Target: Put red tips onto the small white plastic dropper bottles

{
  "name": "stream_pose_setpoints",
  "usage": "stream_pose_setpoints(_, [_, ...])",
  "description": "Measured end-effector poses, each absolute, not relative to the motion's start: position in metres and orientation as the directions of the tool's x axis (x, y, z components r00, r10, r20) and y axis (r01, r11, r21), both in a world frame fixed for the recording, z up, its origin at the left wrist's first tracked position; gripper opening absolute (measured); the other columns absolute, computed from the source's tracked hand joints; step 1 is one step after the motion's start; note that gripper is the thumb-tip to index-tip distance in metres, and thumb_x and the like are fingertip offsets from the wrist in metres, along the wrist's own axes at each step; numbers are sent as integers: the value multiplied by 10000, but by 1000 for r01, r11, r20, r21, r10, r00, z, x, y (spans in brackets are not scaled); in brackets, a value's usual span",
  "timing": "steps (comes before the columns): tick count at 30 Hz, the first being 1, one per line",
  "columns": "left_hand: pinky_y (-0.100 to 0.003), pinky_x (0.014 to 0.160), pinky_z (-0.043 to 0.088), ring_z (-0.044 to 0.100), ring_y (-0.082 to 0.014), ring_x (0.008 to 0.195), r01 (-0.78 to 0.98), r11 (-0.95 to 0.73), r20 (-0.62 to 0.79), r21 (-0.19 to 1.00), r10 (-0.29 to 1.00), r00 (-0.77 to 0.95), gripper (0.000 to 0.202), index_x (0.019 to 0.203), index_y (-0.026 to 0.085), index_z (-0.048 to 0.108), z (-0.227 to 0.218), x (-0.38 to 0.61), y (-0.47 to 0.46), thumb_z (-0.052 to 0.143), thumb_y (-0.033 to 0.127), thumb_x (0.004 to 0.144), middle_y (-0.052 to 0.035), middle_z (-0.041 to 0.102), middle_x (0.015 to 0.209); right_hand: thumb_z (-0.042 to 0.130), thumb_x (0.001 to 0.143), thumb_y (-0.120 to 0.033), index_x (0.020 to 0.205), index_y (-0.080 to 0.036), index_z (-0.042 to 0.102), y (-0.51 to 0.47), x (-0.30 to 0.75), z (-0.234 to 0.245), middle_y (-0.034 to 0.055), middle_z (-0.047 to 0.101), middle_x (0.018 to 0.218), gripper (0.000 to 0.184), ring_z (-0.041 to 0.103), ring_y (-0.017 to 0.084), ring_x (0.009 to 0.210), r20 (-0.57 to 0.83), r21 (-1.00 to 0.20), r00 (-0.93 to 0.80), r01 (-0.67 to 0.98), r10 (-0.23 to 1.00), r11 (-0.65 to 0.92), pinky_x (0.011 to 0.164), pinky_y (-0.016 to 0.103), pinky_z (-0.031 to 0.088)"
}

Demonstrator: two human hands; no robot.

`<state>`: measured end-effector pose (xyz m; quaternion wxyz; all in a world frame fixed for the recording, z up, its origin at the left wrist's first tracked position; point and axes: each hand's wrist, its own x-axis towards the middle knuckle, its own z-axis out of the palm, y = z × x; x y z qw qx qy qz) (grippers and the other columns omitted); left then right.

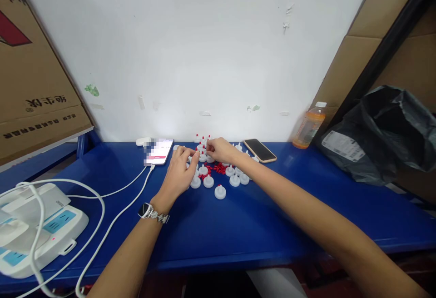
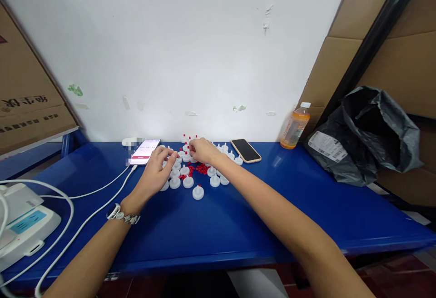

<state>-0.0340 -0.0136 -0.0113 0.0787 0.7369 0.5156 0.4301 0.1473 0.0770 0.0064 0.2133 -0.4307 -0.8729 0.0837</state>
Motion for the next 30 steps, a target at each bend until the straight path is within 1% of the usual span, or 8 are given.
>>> stream_pose_setpoints(5, [-413, 947, 437, 550, -231, 1014, 693, -474, 564, 542, 817, 118, 337, 940, 216, 636, -13, -35, -12, 405, 455, 995, -60, 576, 1005, 605, 848, -198, 890, -182, 668, 79, 151, -3, 45, 713, 827, 77, 622, 150, 725, 328, -366, -484, 727, 811, 581, 651, 235, 414])
stream_pose_setpoints(10, [-422, 949, 445, 557, -232, 1003, 697, -479, 565, 533, 815, 128, 330, 917, 217, 632, -13, -35, -11, 418, 458, 988, -57, 576, 997, 621, 843, -184, 866, -172, 673, 79, 155, -1, 40, 718, 824, 59, 632, 143, 743, 345, -426, -468, 694, 814, 580, 666, 229, 432])
stream_pose_setpoints(19, [-434, 960, 440, 551, -239, 1027, 704, -469, 547, 532, 826, 137, 348, 906, 210, 629, -13, -34, -11, 414, 471, 988, -63, 573, 1018, 606, 815, -144, 815, -163, 684, 78, 145, 9, 42, 710, 801, 80, 613, 143, 738, 356, -343, -524, 697, 774, 630, 673, 235, 411])
stream_pose_setpoints(23, [-429, 958, 440, 552, -234, 1015, 700, -472, 550, 536, 824, 135, 336, 908, 213, 633, -12, -34, -12, 420, 460, 988, -61, 568, 1017, 623, 783, -117, 761, -153, 706, 77, 149, 13, 49, 709, 746, 93, 616, 152, 711, 287, -315, -571, 702, 769, 639, 661, 242, 410])
stream_pose_setpoints(25, [-426, 959, 440, 552, -232, 1011, 699, -477, 558, 533, 819, 134, 330, 910, 214, 633, -12, -34, -13, 423, 457, 988, -60, 566, 1013, 635, 784, -125, 763, -150, 717, 77, 151, 14, 53, 714, 738, 89, 623, 159, 709, 264, -309, -581, 706, 770, 638, 652, 247, 410])
stream_pose_setpoints(28, [-426, 962, 440, 550, -235, 1019, 699, -486, 569, 524, 811, 136, 333, 920, 217, 635, -12, -34, -12, 418, 460, 989, -59, 564, 1002, 638, 812, -162, 823, -153, 731, 77, 152, 12, 58, 733, 786, 94, 639, 165, 737, 280, -323, -557, 712, 782, 623, 674, 249, 422])
stream_pose_setpoints(30, [-428, 966, 439, 550, -234, 1021, 702, -488, 573, 519, 808, 139, 337, 925, 216, 635, -13, -34, -11, 414, 462, 991, -55, 559, 994, 636, 848, -229, 946, -166, 733, 76, 155, 9, 52, 744, 835, 152, 649, 166, 755, 302, -355, -523, 714, 797, 603, 700, 253, 431])
